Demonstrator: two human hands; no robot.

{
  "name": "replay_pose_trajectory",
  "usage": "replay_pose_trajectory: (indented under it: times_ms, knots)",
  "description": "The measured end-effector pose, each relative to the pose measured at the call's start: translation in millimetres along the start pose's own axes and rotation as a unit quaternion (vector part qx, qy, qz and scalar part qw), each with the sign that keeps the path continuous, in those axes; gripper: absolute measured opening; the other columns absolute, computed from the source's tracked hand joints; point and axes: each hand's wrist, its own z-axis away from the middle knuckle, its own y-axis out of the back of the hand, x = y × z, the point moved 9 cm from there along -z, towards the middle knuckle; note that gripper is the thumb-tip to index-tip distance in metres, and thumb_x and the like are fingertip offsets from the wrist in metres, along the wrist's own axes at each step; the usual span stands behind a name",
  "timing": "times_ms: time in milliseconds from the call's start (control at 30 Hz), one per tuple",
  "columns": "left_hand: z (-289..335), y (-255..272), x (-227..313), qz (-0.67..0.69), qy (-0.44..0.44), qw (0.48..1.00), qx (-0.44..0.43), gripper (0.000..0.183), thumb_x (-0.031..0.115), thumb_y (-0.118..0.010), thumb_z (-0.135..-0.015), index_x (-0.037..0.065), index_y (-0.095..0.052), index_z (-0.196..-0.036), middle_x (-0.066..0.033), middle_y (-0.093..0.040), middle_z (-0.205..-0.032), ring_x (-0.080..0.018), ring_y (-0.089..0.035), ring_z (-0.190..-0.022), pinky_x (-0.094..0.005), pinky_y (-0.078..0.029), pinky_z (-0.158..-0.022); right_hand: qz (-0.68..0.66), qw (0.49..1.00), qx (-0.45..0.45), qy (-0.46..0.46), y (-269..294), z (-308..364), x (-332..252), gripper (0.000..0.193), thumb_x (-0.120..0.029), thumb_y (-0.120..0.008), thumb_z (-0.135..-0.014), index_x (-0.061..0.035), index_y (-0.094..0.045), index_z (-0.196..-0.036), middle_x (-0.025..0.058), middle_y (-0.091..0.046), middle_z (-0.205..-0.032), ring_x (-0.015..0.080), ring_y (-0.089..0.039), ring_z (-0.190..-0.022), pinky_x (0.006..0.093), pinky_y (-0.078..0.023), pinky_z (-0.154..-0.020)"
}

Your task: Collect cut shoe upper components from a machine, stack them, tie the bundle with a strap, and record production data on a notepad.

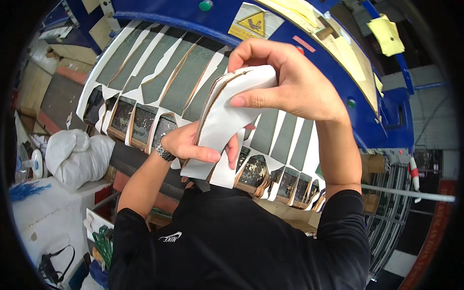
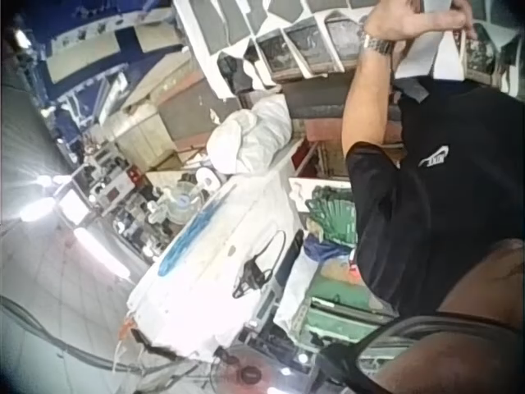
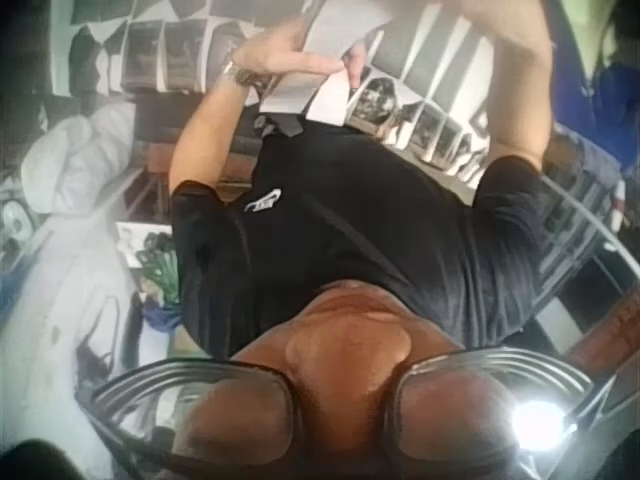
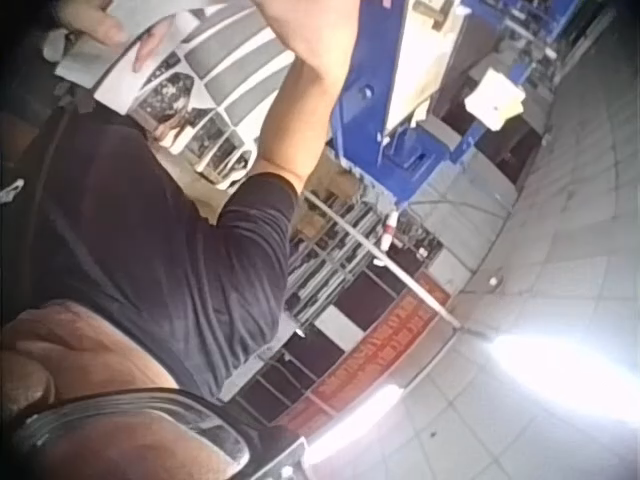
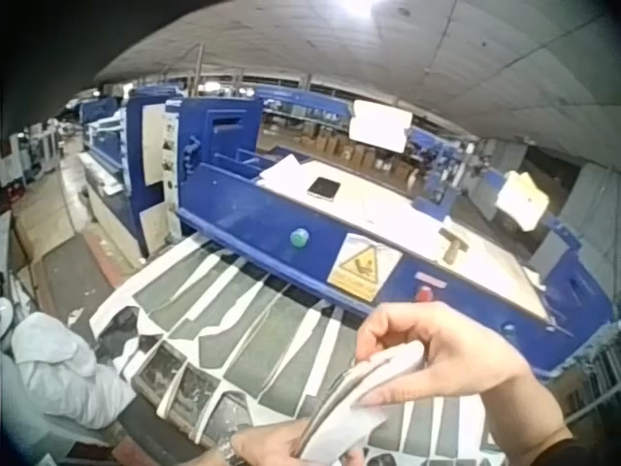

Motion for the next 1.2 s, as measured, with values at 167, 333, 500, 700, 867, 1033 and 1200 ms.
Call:
replay_pose_trajectory:
  times_ms: [167, 333, 500, 700, 867, 1033, 1200]
  knots:
    - [1, -32, -3, 0.076, 0.009, 0.997, 0.014, 0.031, 0.032, -0.067, -0.105, 0.002, -0.063, -0.109, -0.0016, -0.061, -0.087, -0.0107, -0.061, -0.079, -0.0290, -0.051, -0.076, 0.021, 0.998, 0.049, -0.013, -24, 35, -14, 0.045, -0.023, -0.079, -0.100, -0.0037, -0.060, -0.136, 0.0041, -0.069, -0.116, 0.0112, -0.065, -0.107, 0.0282, -0.055, -0.093]
    - [5, -66, 8, 0.034, 0.049, 0.998, -0.003, 0.032, 0.029, -0.064, -0.105, -0.002, -0.064, -0.114, -0.0049, -0.063, -0.092, -0.0137, -0.062, -0.084, -0.0321, -0.051, -0.080, 0.053, 0.995, 0.018, -0.078, -30, 65, -37, 0.051, -0.037, -0.080, -0.096, 0.0009, -0.065, -0.127, 0.0070, -0.068, -0.113, 0.0149, -0.066, -0.102, 0.0299, -0.054, -0.089]
    - [9, -94, 10, 0.012, 0.036, 0.997, -0.063, 0.033, 0.027, -0.067, -0.103, -0.002, -0.065, -0.119, -0.0065, -0.066, -0.099, -0.0130, -0.063, -0.087, -0.0313, -0.051, -0.081, 0.179, 0.978, 0.105, -0.029, -20, 107, -73, 0.033, -0.026, -0.087, -0.091, 0.0001, -0.070, -0.101, -0.0009, -0.067, -0.087, 0.0058, -0.059, -0.080, 0.0237, -0.047, -0.069]
    - [46, -100, -47, -0.013, 0.043, 0.990, -0.133, 0.035, 0.029, -0.074, -0.100, 0.004, -0.068, -0.124, -0.0047, -0.072, -0.112, -0.0148, -0.066, -0.102, -0.0328, -0.053, -0.094, 0.095, 0.961, 0.256, -0.055, 57, 153, -51, 0.036, -0.033, -0.083, -0.092, -0.0009, -0.072, -0.107, 0.0055, -0.074, -0.092, 0.0123, -0.072, -0.082, 0.0258, -0.056, -0.073]
    - [80, -87, -140, 0.161, 0.136, 0.976, -0.045, 0.059, 0.020, -0.069, -0.102, -0.002, -0.048, -0.152, -0.0174, -0.070, -0.135, -0.0264, -0.068, -0.125, -0.0405, -0.052, -0.109, 0.050, 0.958, 0.205, -0.193, 77, 126, 117, 0.034, -0.034, -0.080, -0.096, -0.0036, -0.074, -0.110, 0.0022, -0.073, -0.095, 0.0097, -0.066, -0.088, 0.0288, -0.053, -0.080]
    - [99, -61, -226, 0.256, 0.199, 0.925, 0.200, 0.048, 0.016, -0.064, -0.107, -0.003, -0.051, -0.149, -0.0189, -0.068, -0.138, -0.0281, -0.070, -0.124, -0.0438, -0.057, -0.104, 0.041, 0.954, 0.109, -0.274, 57, 83, 299, 0.046, -0.038, -0.083, -0.094, 0.0001, -0.076, -0.119, 0.0054, -0.075, -0.099, 0.0136, -0.066, -0.088, 0.0317, -0.054, -0.080]
    - [109, -45, -251, 0.268, 0.251, 0.845, 0.388, 0.044, 0.018, -0.060, -0.110, 0.002, -0.052, -0.150, -0.0095, -0.066, -0.139, -0.0209, -0.068, -0.122, -0.0417, -0.061, -0.098, 0.033, 0.952, 0.117, -0.282, 58, 57, 413, 0.054, -0.037, -0.086, -0.091, 0.0041, -0.074, -0.124, 0.0124, -0.078, -0.107, 0.0198, -0.071, -0.095, 0.0354, -0.056, -0.087]
